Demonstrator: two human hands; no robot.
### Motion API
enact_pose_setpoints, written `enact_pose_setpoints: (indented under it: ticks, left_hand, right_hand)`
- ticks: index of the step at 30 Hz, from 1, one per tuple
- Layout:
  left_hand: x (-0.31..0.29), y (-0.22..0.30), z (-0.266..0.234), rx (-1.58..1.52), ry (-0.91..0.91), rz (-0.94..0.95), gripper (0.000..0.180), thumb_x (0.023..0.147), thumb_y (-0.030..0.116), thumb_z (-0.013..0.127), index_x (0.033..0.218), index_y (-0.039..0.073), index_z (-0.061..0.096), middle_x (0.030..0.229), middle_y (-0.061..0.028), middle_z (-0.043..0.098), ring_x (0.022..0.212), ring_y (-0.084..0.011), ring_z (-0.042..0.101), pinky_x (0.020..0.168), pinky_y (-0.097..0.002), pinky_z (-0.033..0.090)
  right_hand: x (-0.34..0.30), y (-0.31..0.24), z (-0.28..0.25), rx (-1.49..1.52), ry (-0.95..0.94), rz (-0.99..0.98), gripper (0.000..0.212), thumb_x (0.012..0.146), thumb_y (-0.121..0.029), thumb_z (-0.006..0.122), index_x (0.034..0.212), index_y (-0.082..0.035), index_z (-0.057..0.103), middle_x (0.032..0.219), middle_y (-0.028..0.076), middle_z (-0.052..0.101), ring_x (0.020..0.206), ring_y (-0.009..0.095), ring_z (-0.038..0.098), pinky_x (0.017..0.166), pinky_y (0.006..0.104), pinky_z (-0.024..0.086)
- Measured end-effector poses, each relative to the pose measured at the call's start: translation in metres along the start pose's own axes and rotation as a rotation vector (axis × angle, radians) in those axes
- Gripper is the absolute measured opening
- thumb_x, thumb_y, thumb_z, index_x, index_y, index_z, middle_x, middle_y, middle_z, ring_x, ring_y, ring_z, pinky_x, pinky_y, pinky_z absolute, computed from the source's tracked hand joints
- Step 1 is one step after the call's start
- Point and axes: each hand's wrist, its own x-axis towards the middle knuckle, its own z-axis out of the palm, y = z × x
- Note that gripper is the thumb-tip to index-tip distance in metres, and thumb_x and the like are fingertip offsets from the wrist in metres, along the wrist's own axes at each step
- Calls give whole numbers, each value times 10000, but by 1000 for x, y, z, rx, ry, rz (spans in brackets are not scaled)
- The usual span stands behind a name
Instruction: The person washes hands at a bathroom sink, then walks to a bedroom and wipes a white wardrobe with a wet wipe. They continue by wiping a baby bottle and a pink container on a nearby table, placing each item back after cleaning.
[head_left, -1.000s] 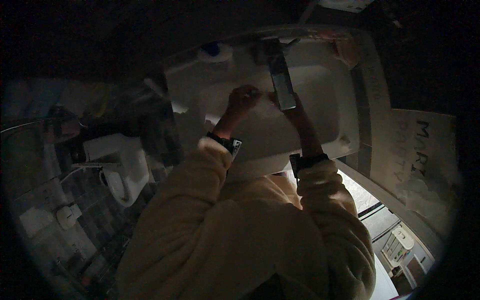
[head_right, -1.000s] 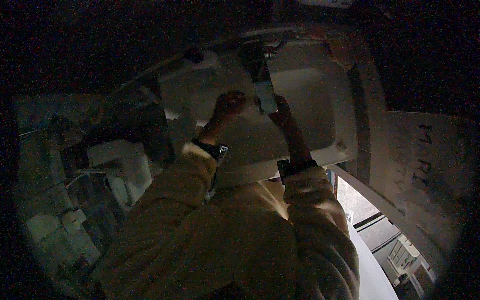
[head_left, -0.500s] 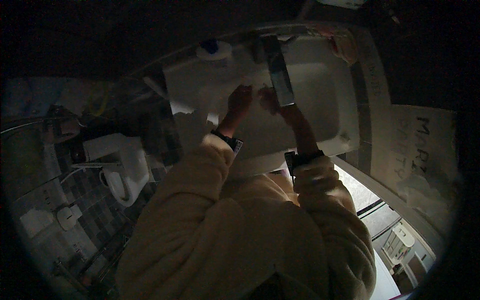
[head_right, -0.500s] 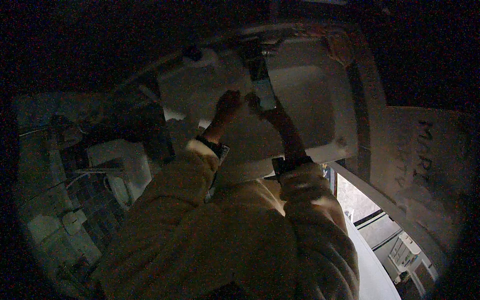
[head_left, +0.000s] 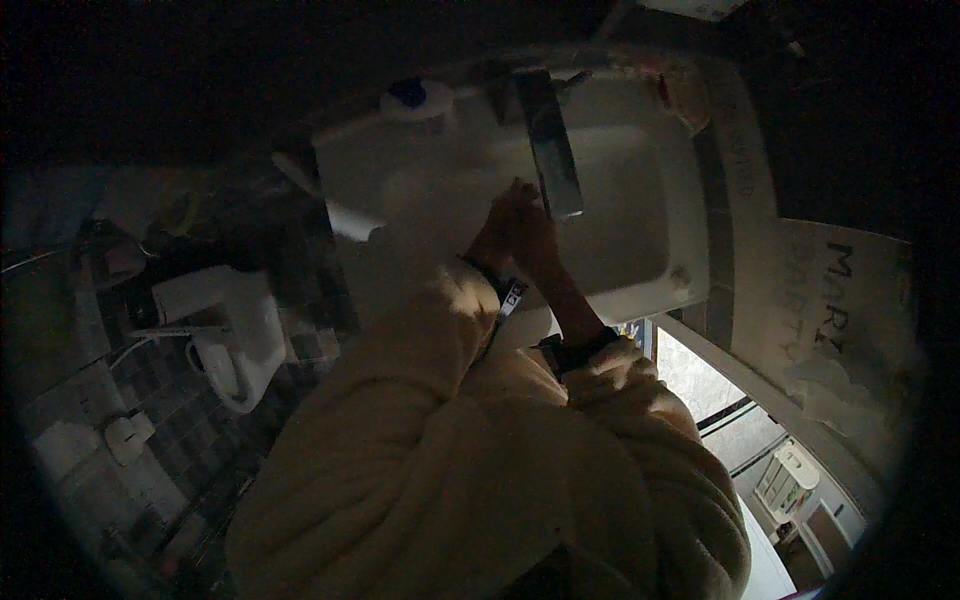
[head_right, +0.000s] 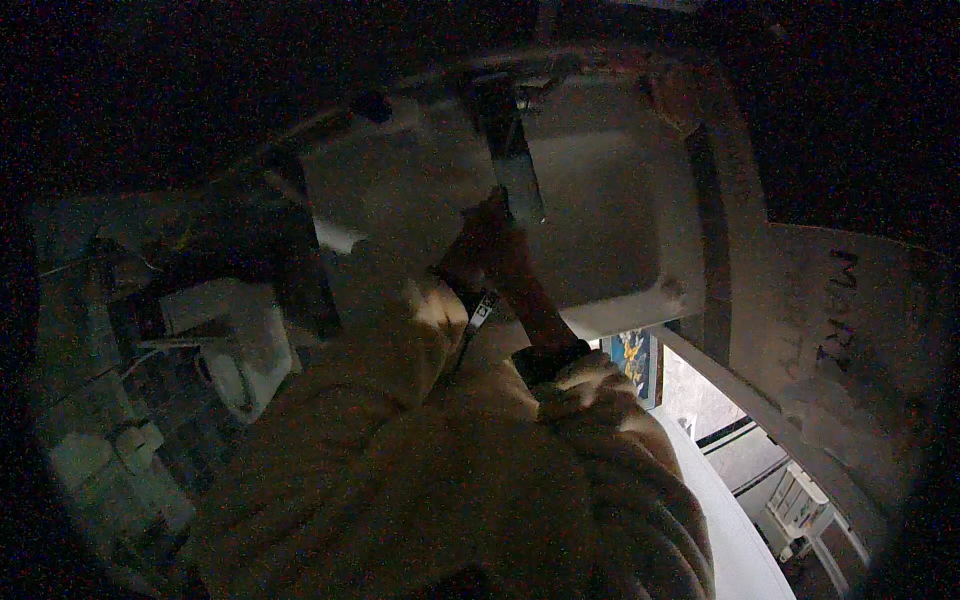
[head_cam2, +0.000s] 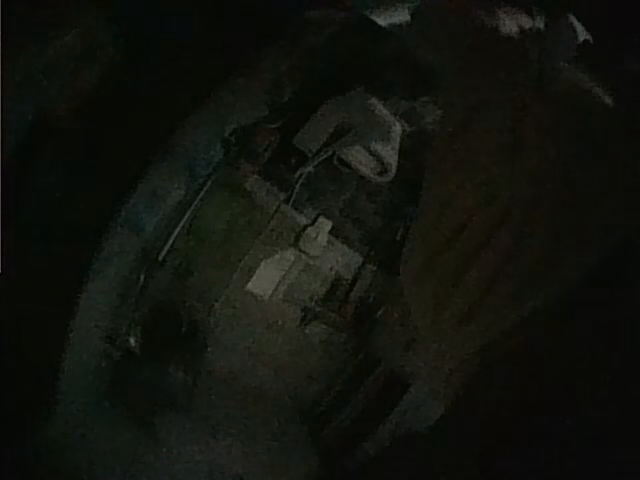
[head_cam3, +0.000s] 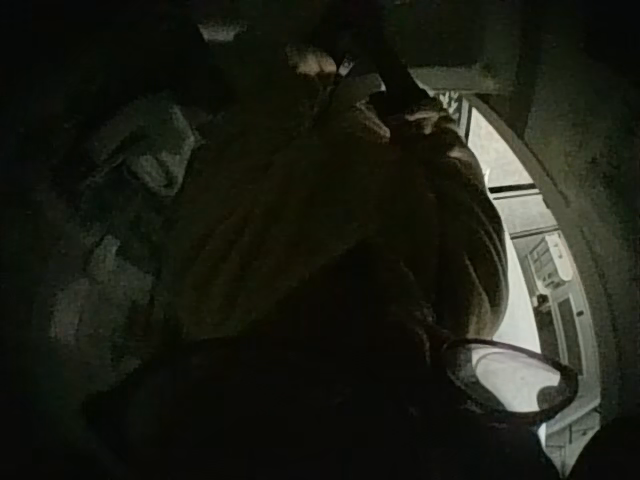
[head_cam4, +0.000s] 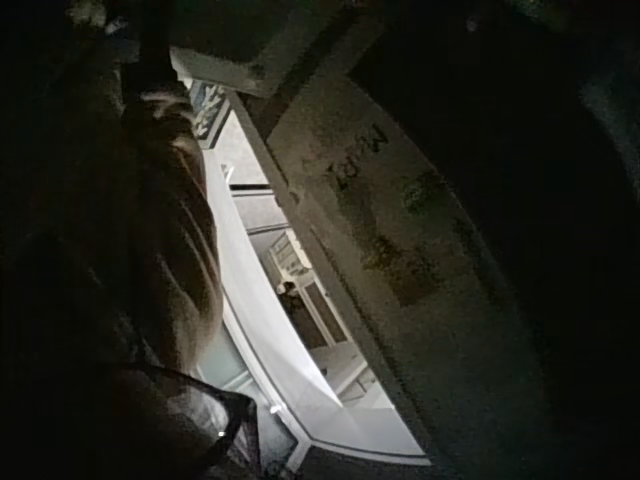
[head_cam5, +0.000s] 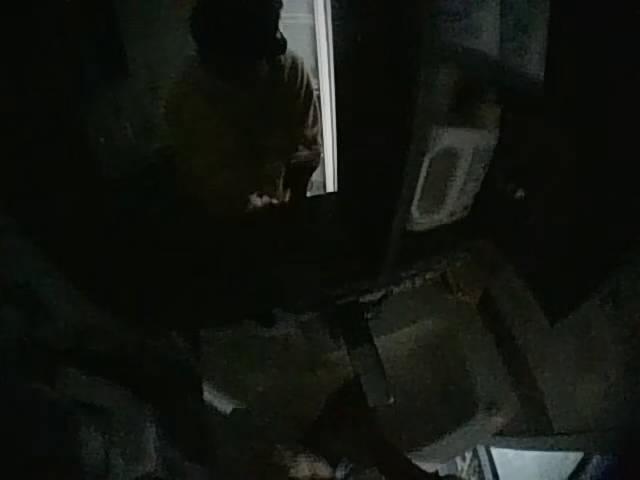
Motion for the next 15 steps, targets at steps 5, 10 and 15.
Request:
enact_pose_setpoints:
  ticks: [5, 10, 15]
  left_hand:
    - [14, -21, -2, 101, -31, 41, 366, 949, 338, 557, 1250, 137, 502, 1163, -60, 550, 1073, -215, 549, 845, -413, 506]
    - [14, -17, -4, 54, -65, -6, 353, 959, 317, 545, 1260, 137, 496, 1202, -60, 533, 1106, -212, 531, 866, -418, 501]
    - [-19, -10, 6, -434, 33, -150, 369, 967, 272, 536, 1303, 135, 469, 1274, -77, 506, 1177, -240, 501, 922, -430, 490]
  right_hand:
    - [22, 33, 23, -554, 61, -226, 372, 966, -263, 487, 1252, -29, 531, 1209, 188, 588, 1127, 335, 574, 918, 412, 473]
    - [44, 63, 9, -156, 45, -189, 361, 962, -257, 497, 1239, -30, 538, 1198, 186, 593, 1115, 333, 579, 909, 411, 475]
    - [43, 79, -40, 49, 12, -122, 350, 957, -251, 507, 1227, -32, 545, 1188, 185, 597, 1102, 331, 583, 899, 410, 477]
